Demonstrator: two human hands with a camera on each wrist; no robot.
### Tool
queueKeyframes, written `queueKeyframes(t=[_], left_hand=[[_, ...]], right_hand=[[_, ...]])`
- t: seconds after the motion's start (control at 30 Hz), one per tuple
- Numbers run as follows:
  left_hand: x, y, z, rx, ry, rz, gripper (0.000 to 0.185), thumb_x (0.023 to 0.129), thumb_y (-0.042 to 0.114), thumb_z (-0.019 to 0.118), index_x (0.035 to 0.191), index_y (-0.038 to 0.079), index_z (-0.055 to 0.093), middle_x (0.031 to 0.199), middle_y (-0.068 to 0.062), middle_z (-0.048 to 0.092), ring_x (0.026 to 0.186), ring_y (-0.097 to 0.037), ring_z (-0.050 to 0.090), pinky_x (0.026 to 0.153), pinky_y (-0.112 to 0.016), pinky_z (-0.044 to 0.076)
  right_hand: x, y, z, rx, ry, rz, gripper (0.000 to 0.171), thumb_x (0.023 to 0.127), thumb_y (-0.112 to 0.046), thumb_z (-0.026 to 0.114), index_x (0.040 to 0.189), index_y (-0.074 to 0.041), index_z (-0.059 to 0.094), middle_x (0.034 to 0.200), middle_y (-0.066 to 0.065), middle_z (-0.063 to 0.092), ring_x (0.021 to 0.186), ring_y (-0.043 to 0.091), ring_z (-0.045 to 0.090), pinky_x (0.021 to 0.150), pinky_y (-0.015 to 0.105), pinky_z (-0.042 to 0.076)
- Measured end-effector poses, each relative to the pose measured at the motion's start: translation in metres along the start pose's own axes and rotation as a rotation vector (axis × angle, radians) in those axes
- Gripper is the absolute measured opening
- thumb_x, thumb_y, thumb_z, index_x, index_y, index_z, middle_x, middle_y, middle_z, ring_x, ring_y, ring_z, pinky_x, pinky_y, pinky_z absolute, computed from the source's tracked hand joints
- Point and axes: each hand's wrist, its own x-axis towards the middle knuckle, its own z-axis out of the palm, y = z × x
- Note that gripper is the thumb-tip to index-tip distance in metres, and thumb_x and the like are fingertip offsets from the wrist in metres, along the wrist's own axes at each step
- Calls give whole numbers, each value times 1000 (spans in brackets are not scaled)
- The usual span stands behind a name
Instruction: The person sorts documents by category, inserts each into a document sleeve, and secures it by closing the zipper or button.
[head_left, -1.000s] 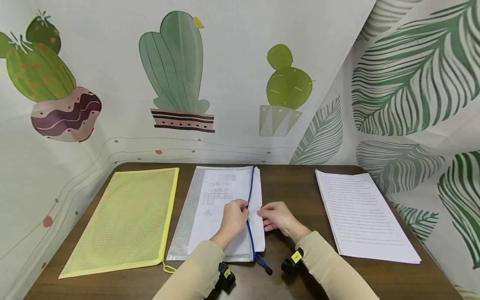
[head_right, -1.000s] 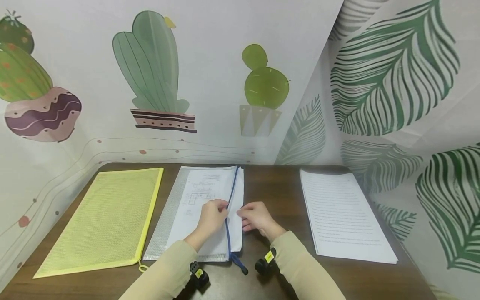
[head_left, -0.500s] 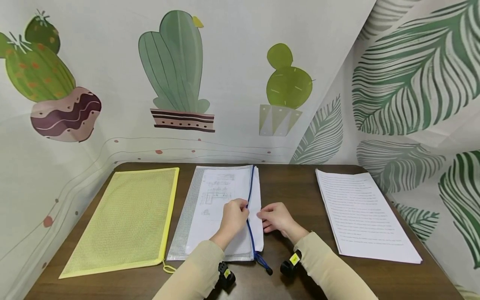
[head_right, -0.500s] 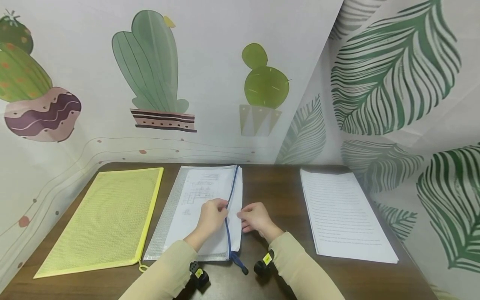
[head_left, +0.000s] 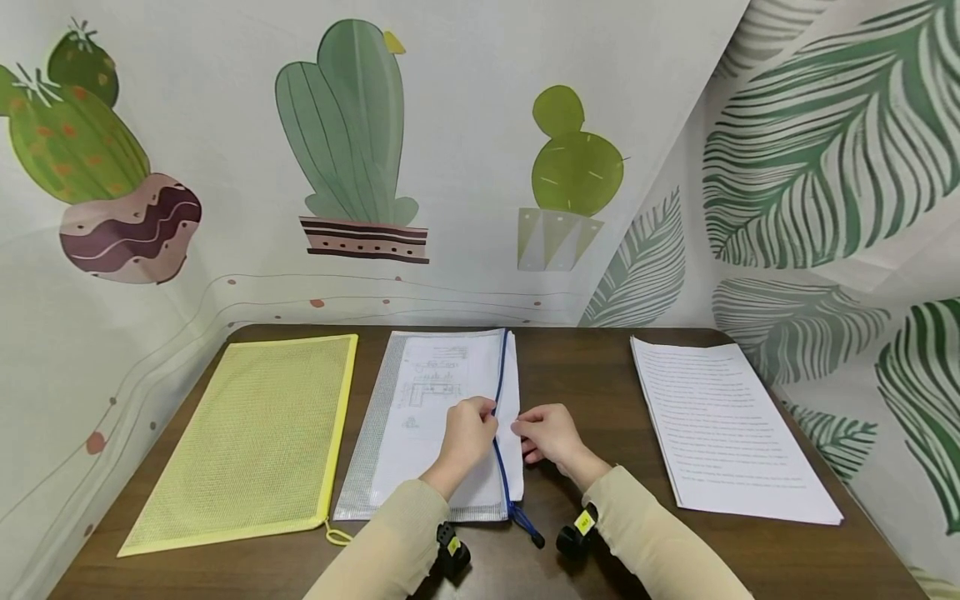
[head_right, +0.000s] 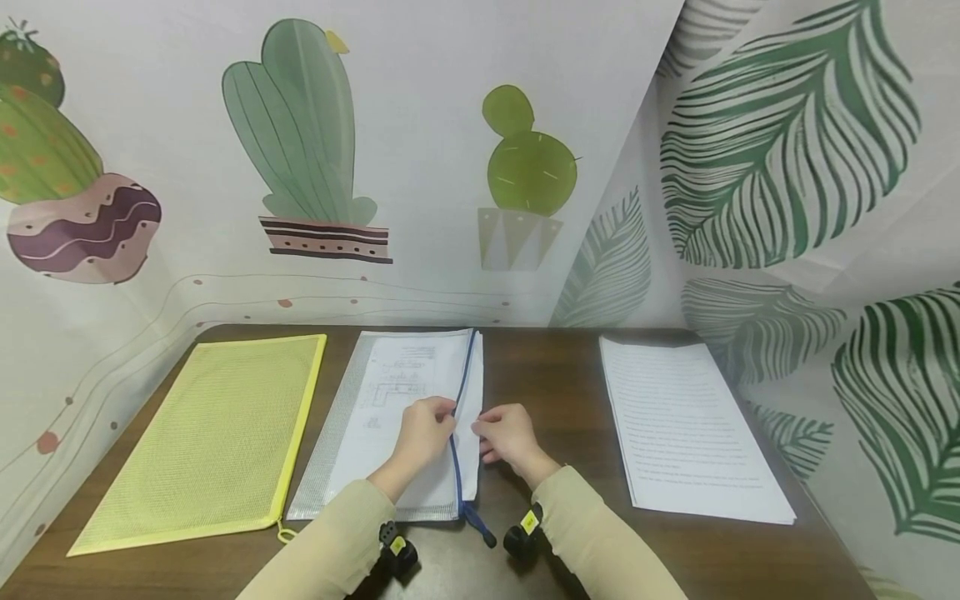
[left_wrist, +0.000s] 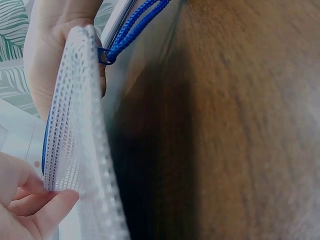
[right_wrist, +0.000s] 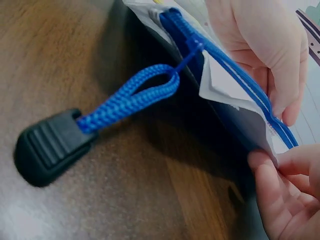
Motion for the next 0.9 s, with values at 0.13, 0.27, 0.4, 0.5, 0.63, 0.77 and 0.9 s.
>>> queueKeyframes(t=[0.13,0.27,0.4,0.5,0.63,0.77,0.9], left_hand=[[0,0,0,-2,7,13,21,81,-3,58,98,-6,69,85,-14,71,73,-17,63,65,-27,51],[0,-1,0,-7,14,13,22,81,-3,58,99,-6,69,88,-16,71,75,-18,64,65,-28,53],[0,0,-2,-17,6,1,22,82,-3,57,101,-6,69,90,-16,71,74,-17,64,64,-26,52],[0,0,-3,-29,1,-1,22,82,-3,57,101,-7,68,89,-16,71,73,-16,63,63,-25,51],[0,0,-3,-35,6,6,22,81,-4,57,100,-7,68,88,-16,71,71,-16,61,62,-24,50],[0,0,-3,-35,9,9,22,81,-4,57,100,-7,68,88,-16,71,70,-15,61,62,-23,50],[0,0,-4,-35,12,19,22,81,-4,56,99,-7,68,88,-17,71,70,-16,61,61,-23,49]], right_hand=[[1,0,2,-11,1,-9,16,82,-6,65,93,6,69,67,7,62,47,12,57,44,29,52],[2,1,3,-7,9,-29,22,82,-6,65,100,7,68,66,6,62,47,12,56,44,30,51],[1,1,4,17,21,-46,35,83,-5,64,116,5,63,63,4,61,47,11,55,42,30,51],[0,0,4,29,26,-49,40,83,-4,64,122,3,61,60,3,59,46,11,54,42,30,51],[0,-1,4,32,22,-57,41,83,-5,64,123,3,60,60,3,58,47,11,53,43,30,51],[1,-1,5,27,15,-58,40,84,-5,64,123,2,60,61,3,58,47,11,54,43,30,51],[2,-1,7,23,6,-55,40,84,-5,64,124,1,60,59,3,57,47,11,53,43,29,51]])
